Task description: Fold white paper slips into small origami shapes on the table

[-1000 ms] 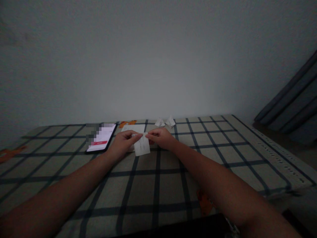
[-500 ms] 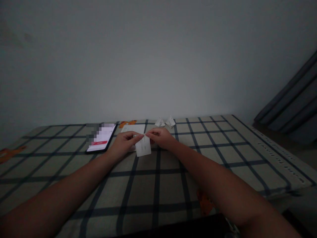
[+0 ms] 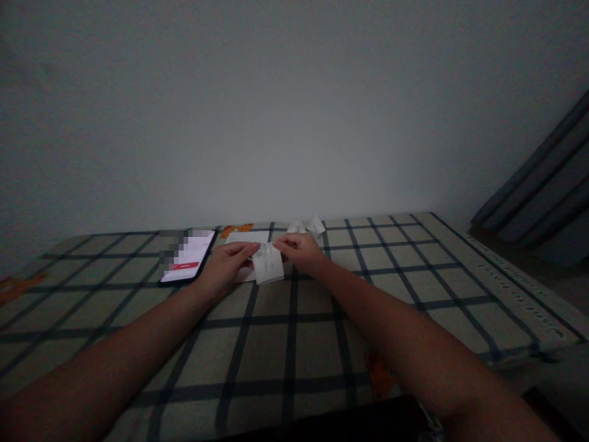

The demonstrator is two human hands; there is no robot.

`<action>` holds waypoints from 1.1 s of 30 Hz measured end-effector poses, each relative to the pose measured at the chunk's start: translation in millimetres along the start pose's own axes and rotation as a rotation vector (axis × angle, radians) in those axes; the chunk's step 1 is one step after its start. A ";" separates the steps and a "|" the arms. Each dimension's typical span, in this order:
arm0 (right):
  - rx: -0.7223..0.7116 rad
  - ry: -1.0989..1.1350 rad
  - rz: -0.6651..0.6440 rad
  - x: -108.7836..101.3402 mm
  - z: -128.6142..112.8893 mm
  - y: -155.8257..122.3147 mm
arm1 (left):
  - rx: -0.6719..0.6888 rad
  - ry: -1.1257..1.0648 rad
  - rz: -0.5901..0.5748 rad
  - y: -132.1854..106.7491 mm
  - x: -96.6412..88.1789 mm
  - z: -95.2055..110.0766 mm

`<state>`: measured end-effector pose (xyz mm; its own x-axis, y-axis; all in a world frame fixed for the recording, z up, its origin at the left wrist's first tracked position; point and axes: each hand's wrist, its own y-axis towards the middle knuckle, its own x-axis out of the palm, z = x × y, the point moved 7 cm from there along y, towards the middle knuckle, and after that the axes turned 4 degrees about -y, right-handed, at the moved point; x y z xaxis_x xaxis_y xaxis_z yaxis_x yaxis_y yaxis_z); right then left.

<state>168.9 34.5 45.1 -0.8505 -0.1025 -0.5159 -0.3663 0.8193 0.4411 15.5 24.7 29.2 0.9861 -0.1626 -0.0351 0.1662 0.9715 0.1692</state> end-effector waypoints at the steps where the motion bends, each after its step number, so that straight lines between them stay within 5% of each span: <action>1: -0.002 -0.001 0.006 -0.2 0.8 0.2 | -0.020 -0.014 -0.007 -0.4 1.3 -1.2; 7: 0.011 -0.009 0.073 -3.7 4.8 0.2 | -0.067 0.046 -0.103 -1.7 9.7 -2.8; 15: 0.121 0.260 -0.072 9.9 14.4 -1.2 | 0.075 0.223 0.023 1.7 -8.0 5.1; 20: 0.124 0.209 -0.059 9.6 16.0 -0.8 | 0.007 0.137 0.061 2.8 -9.3 -0.7; 27: 0.121 0.121 0.069 0.1 15.2 -0.1 | -0.114 -0.041 -0.068 4.2 3.3 -15.2; 33: 0.138 0.215 0.004 5.1 17.4 0.0 | -0.107 -0.026 -0.069 2.9 2.1 -12.0</action>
<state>171.2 43.7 29.7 -0.9180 -0.2042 -0.3400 -0.3200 0.8879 0.3305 17.9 29.2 17.8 0.9723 -0.2329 -0.0174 0.2335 0.9704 0.0614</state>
